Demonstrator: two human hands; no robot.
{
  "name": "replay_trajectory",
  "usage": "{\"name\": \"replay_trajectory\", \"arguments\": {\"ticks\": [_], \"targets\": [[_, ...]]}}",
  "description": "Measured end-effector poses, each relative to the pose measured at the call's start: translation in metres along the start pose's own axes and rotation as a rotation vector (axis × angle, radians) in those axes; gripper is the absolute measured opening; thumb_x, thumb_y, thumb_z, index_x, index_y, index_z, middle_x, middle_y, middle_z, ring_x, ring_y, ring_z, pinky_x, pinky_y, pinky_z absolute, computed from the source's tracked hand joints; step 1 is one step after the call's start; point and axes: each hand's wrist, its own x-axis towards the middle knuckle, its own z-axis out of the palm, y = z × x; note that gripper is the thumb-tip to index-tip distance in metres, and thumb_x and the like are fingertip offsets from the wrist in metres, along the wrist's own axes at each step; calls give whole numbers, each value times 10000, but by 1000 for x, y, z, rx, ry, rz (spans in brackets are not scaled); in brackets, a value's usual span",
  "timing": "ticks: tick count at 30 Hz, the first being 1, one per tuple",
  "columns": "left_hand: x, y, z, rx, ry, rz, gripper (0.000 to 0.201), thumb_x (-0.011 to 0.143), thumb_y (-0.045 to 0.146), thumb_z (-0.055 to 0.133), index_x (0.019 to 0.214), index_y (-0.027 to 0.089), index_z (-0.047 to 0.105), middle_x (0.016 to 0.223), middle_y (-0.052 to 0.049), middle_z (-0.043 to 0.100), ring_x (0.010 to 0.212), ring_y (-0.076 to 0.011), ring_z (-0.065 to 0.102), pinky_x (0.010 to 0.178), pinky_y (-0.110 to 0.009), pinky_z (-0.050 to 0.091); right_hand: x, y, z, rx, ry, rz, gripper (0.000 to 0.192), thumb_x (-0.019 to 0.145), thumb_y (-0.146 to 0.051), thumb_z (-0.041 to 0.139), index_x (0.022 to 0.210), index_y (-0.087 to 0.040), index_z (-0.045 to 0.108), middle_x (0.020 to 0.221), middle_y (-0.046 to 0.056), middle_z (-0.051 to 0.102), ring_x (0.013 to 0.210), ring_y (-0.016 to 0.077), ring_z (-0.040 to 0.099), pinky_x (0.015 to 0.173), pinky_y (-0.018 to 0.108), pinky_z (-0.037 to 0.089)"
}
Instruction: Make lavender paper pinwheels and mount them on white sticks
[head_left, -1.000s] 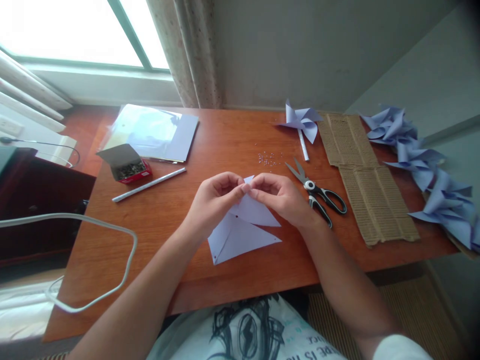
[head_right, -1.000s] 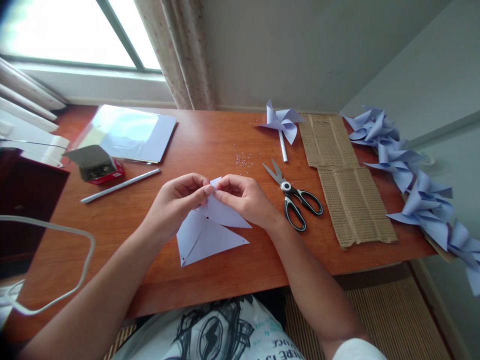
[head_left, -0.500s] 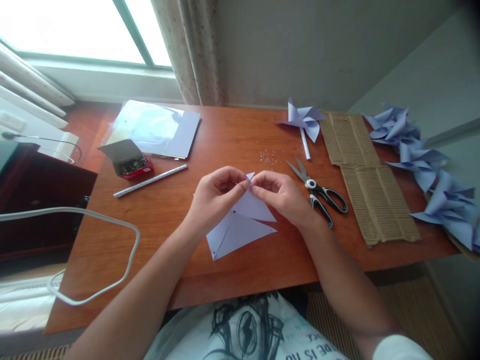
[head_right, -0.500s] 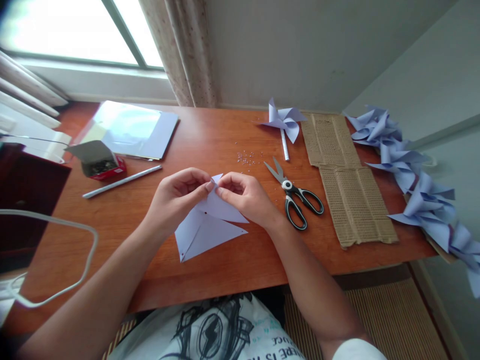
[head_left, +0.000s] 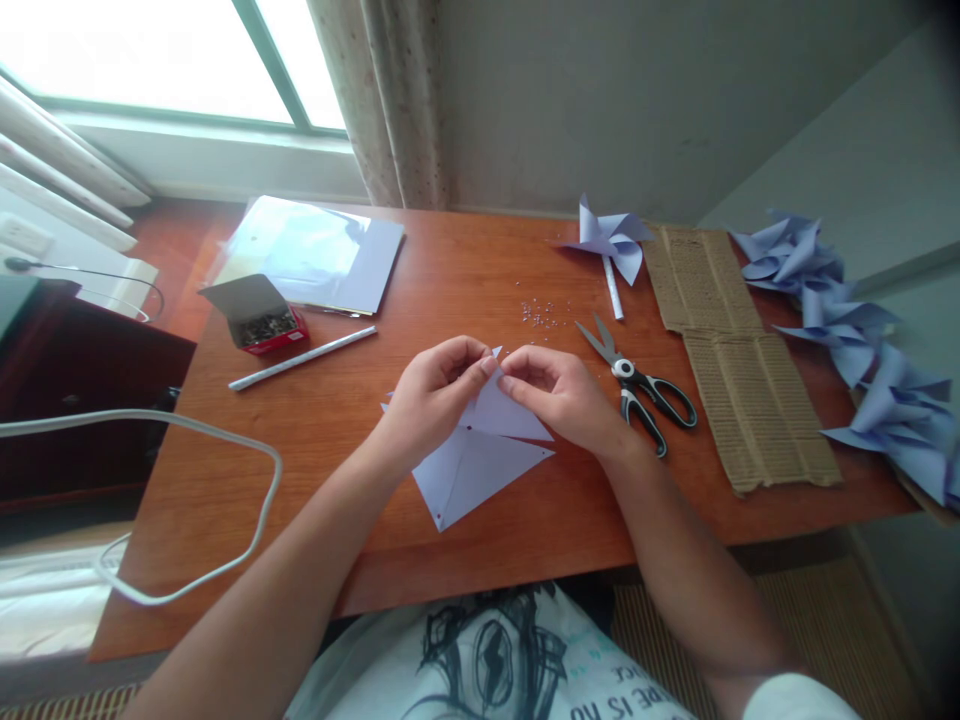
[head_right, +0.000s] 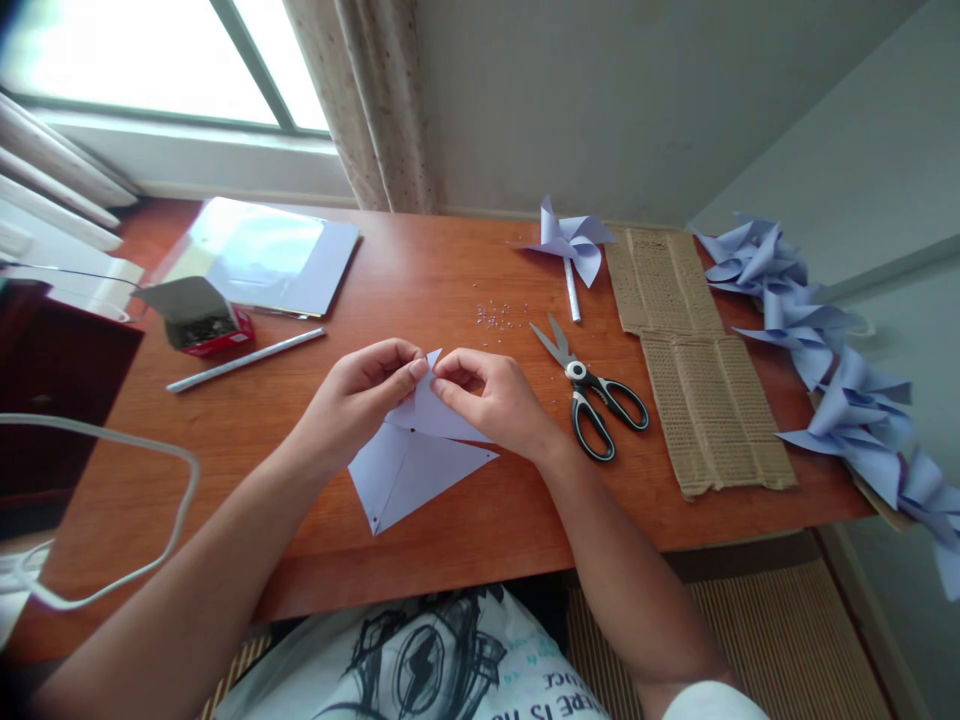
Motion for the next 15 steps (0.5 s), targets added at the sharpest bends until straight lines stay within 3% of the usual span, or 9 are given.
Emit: {"name": "replay_trajectory", "arguments": {"ticks": [6,11,15], "targets": [[0,3,-1,73,112,72,263,829,430,753,809,173,701,718,-6,617,622,-122,485,552,-239,356,0,-2,-3,45,32,10,97,897,-300,666,867,-208,664,844,6,665,781,168,611,716,290,481],[5,9,-19,209,358,272,197,875,383,711,919,191,720,896,-37,707,786,-153,600,697,-247,455,1,-3,-8,139,115,23,93,864,-294,690,826,-219,649,816,-4,644,774,163,592,721,288,479],[12,7,-35,68,529,293,205,891,413,685,982,231,709,1026,-36,713,911,-159,644,796,-248,484,2,1,-11,235,196,-6,82,808,-279,737,806,-236,668,814,-13,656,783,164,589,727,286,484]]}}
